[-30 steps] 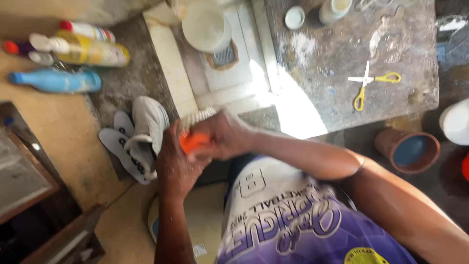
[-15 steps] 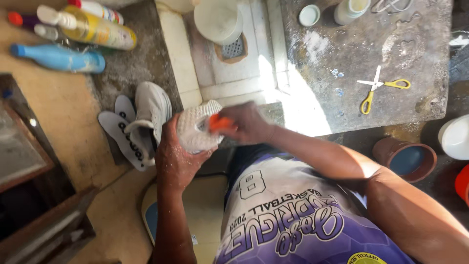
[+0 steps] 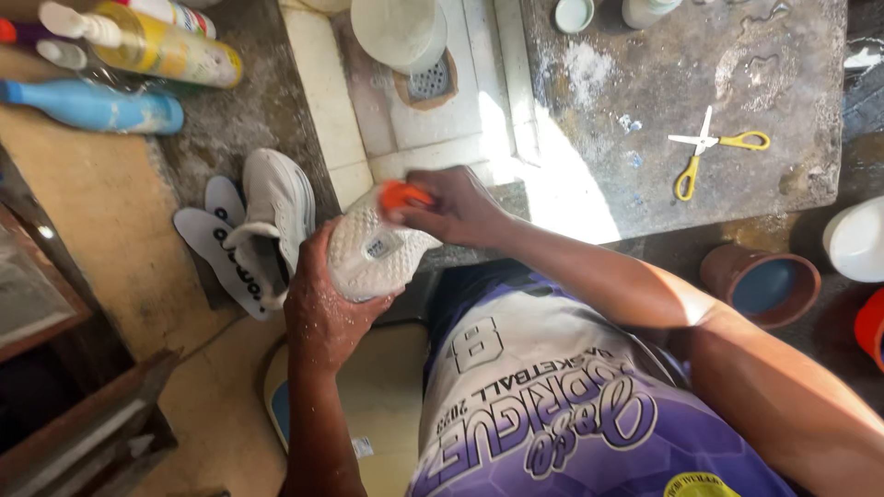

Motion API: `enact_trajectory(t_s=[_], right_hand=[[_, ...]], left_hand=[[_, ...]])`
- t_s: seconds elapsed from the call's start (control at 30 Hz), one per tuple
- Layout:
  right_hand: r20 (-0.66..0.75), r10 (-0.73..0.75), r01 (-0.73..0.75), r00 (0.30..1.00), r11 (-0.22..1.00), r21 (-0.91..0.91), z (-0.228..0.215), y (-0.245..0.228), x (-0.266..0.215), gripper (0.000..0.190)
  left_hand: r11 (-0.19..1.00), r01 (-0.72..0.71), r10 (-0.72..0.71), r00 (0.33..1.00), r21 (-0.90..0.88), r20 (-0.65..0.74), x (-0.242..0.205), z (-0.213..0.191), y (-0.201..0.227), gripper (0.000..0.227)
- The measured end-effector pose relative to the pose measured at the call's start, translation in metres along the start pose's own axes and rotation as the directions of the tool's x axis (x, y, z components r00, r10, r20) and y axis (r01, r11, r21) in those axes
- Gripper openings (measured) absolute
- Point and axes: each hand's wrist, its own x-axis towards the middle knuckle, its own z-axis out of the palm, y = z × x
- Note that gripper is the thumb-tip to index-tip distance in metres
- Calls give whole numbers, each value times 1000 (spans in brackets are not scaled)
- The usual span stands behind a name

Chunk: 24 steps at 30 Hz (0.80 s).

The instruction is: The person scrubs the sole of a white sneaker with an orange brush, repeatedly rinsing the brush under running water. They then switch to a green brush to scrub the upper part of the shoe.

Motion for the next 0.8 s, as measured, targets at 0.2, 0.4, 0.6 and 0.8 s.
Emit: enact_trajectory(t_s=[0.2, 0.4, 0.6, 0.8], right_hand=[[198, -288, 309, 937, 947, -86, 3, -42, 11, 38], [157, -170, 197, 973, 965, -171, -7, -46, 13, 40], [189, -316, 331, 930, 942, -53, -4, -44, -1, 33], [70, -164, 171, 984, 980, -106, -16, -41, -4, 33]], left_hand=[[939, -332, 339, 939, 93, -64, -7, 6, 1, 81], [998, -46, 47, 999, 43, -8, -10, 7, 5, 104], [994, -108, 108, 994, -15, -29, -7, 9, 10, 105], [986, -137, 133, 990, 97, 42, -9, 16, -3, 115]])
